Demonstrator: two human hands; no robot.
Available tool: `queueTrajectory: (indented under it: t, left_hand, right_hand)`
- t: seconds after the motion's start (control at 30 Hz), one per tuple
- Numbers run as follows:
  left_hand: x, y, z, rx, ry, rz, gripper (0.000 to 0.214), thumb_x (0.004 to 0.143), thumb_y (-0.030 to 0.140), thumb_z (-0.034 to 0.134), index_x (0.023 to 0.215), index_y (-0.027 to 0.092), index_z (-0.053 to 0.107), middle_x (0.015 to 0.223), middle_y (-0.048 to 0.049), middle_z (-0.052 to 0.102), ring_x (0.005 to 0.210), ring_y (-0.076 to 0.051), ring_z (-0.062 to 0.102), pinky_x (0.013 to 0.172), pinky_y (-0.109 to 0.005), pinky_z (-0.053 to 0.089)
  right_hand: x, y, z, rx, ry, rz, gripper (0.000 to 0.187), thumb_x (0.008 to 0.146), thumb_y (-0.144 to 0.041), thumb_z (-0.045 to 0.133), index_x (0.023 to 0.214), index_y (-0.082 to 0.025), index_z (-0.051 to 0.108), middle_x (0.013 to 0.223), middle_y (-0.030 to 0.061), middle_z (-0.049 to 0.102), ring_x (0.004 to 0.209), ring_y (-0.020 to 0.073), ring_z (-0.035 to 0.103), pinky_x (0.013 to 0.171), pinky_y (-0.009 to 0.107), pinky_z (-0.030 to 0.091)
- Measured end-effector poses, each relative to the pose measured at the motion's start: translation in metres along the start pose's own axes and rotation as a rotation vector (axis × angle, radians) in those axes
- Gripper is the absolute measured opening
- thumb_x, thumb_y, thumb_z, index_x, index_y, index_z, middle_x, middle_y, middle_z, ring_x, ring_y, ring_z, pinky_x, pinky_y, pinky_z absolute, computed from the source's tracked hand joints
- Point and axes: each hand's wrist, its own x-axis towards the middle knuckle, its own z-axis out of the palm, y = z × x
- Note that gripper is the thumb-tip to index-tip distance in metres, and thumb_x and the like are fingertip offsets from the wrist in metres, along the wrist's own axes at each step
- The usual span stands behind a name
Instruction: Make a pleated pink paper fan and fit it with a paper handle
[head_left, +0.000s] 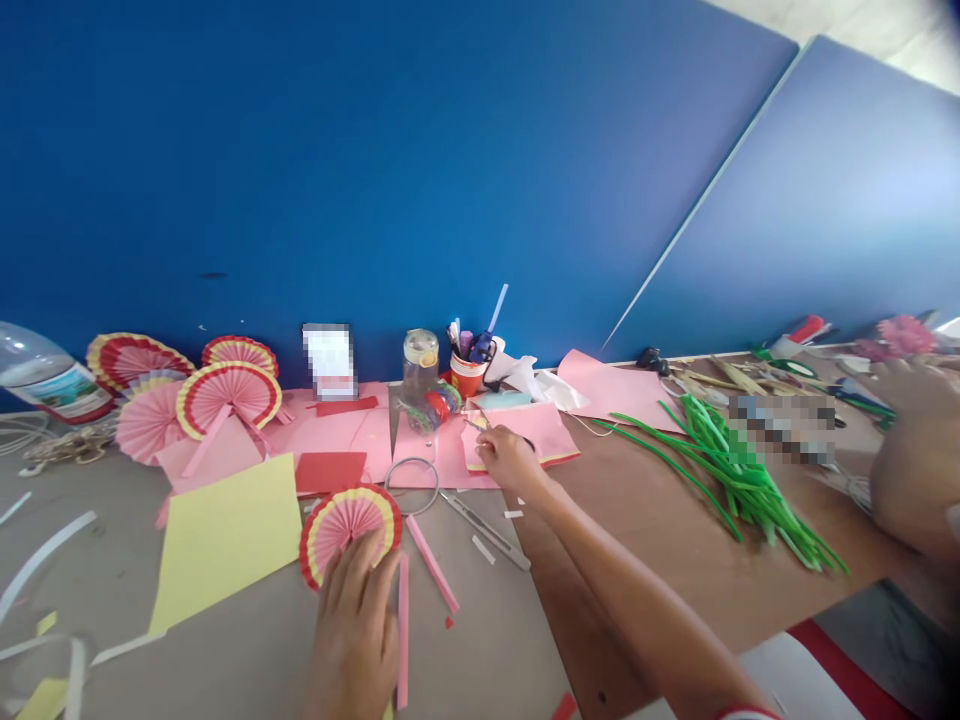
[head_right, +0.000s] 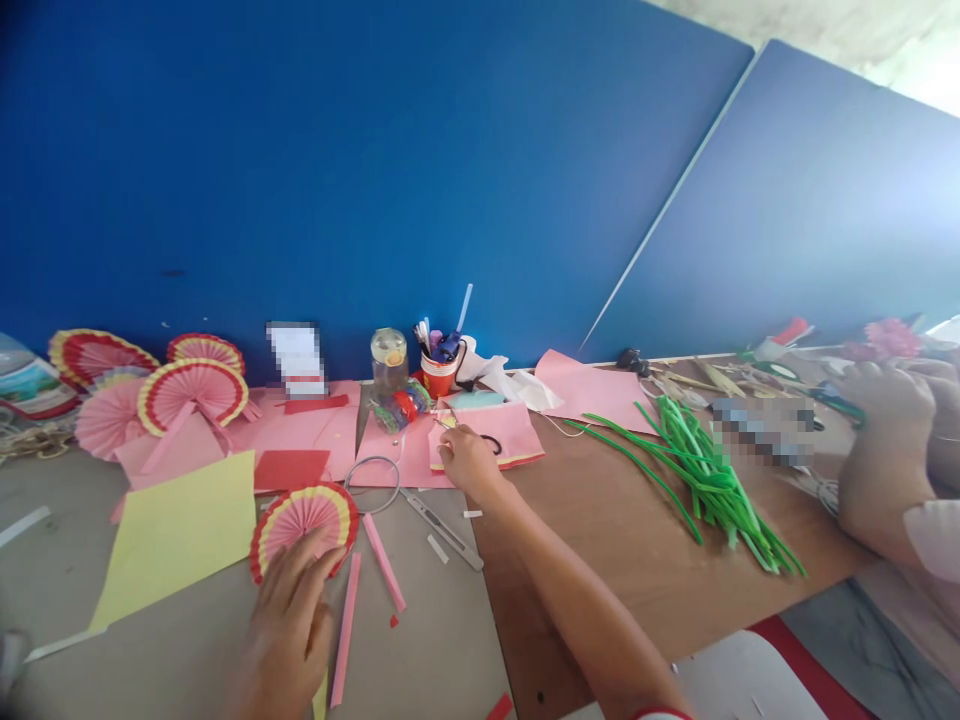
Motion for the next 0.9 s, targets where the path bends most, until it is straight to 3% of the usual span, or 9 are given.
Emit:
queueTrajectory:
  t: [0.13,0.27,0.33,0.4,0.47,0.6,0.73,0.8,0.9]
  left_hand:
    - [0.009,-0.001,-0.001,-0.013,0.043,0.042,0.013,0.081,0.016,0.051,0.09,0.022,0.06,0.105,-0.0077,0.064,0.104,-0.023,0.057,0.104,-0.05,0.03]
    - [0.008,-0.01,0.003,-0.012,0.097,-0.019,0.024,0.086,0.02,0.045,0.105,0.021,0.059,0.119,-0.0117,0.057,0.112,-0.024,0.053,0.096,-0.043,0.041]
    - [0.008,-0.016,0.003,0.001,0.131,-0.05,0.02,0.084,0.025,0.05,0.1,0.02,0.061,0.117,-0.0128,0.057,0.111,-0.026,0.053,0.095,-0.044,0.042]
    - [0.009,-0.02,0.003,-0.015,0.143,-0.015,0.007,0.082,0.026,0.056,0.082,0.021,0.061,0.1,-0.008,0.063,0.095,-0.022,0.06,0.1,-0.047,0.036]
    - [0.012,-0.023,0.002,-0.027,0.131,0.012,0.01,0.081,0.025,0.056,0.072,0.022,0.058,0.088,-0.0037,0.066,0.083,-0.019,0.062,0.105,-0.05,0.028]
    - [0.018,-0.022,0.001,-0.017,0.184,-0.107,0.007,0.083,0.024,0.053,0.08,0.021,0.058,0.102,-0.009,0.064,0.097,-0.023,0.06,0.102,-0.046,0.034]
    - [0.019,-0.02,-0.001,-0.082,0.145,-0.057,0.011,0.084,0.02,0.052,0.074,0.022,0.055,0.089,-0.0034,0.067,0.085,-0.018,0.063,0.108,-0.05,0.023]
    - [0.019,-0.019,-0.001,-0.105,0.13,-0.082,0.005,0.083,0.024,0.054,0.08,0.021,0.057,0.094,-0.0052,0.066,0.09,-0.019,0.062,0.107,-0.049,0.025]
    - [0.018,-0.017,0.002,-0.103,0.158,-0.114,0.01,0.082,0.024,0.056,0.091,0.02,0.059,0.098,-0.0078,0.065,0.094,-0.021,0.061,0.104,-0.047,0.032]
  right_hand:
    - [0.006,-0.018,0.011,-0.005,-0.061,-0.105,0.016,0.079,-0.013,0.05,0.075,-0.016,0.065,0.082,0.0062,0.063,0.08,0.0156,0.057,0.073,0.023,0.038]
    - [0.018,-0.032,0.016,-0.011,-0.05,-0.144,0.019,0.081,-0.013,0.047,0.082,-0.016,0.065,0.089,0.0082,0.064,0.087,0.017,0.057,0.079,0.025,0.038]
    - [0.022,-0.035,0.014,-0.016,-0.032,-0.148,0.02,0.082,-0.013,0.046,0.088,-0.016,0.065,0.094,0.0088,0.065,0.092,0.0179,0.056,0.082,0.026,0.037]
    - [0.026,-0.035,0.011,-0.026,-0.022,-0.127,0.02,0.083,-0.014,0.045,0.087,-0.016,0.065,0.093,0.0091,0.065,0.091,0.0186,0.056,0.079,0.026,0.037]
    - [0.03,-0.033,0.006,-0.041,-0.02,-0.084,0.022,0.084,-0.014,0.042,0.083,-0.015,0.064,0.087,0.0094,0.065,0.082,0.0186,0.057,0.072,0.026,0.037]
    - [0.035,-0.029,-0.003,-0.056,-0.035,-0.04,0.024,0.087,-0.017,0.039,0.083,-0.015,0.062,0.085,0.0086,0.065,0.074,0.0165,0.057,0.065,0.024,0.035]
    - [0.02,-0.03,-0.013,-0.05,-0.161,-0.083,0.024,0.084,-0.016,0.042,0.071,-0.017,0.062,0.072,0.0039,0.064,0.065,0.0141,0.055,0.059,0.023,0.032]
    - [0.003,-0.034,-0.015,-0.04,-0.239,-0.115,0.02,0.081,-0.015,0.047,0.067,-0.018,0.062,0.07,0.0025,0.063,0.063,0.0133,0.054,0.058,0.023,0.032]
    - [-0.021,-0.044,-0.009,-0.067,-0.284,-0.208,0.017,0.08,-0.014,0.049,0.084,-0.018,0.065,0.085,0.0049,0.063,0.076,0.0155,0.055,0.068,0.024,0.036]
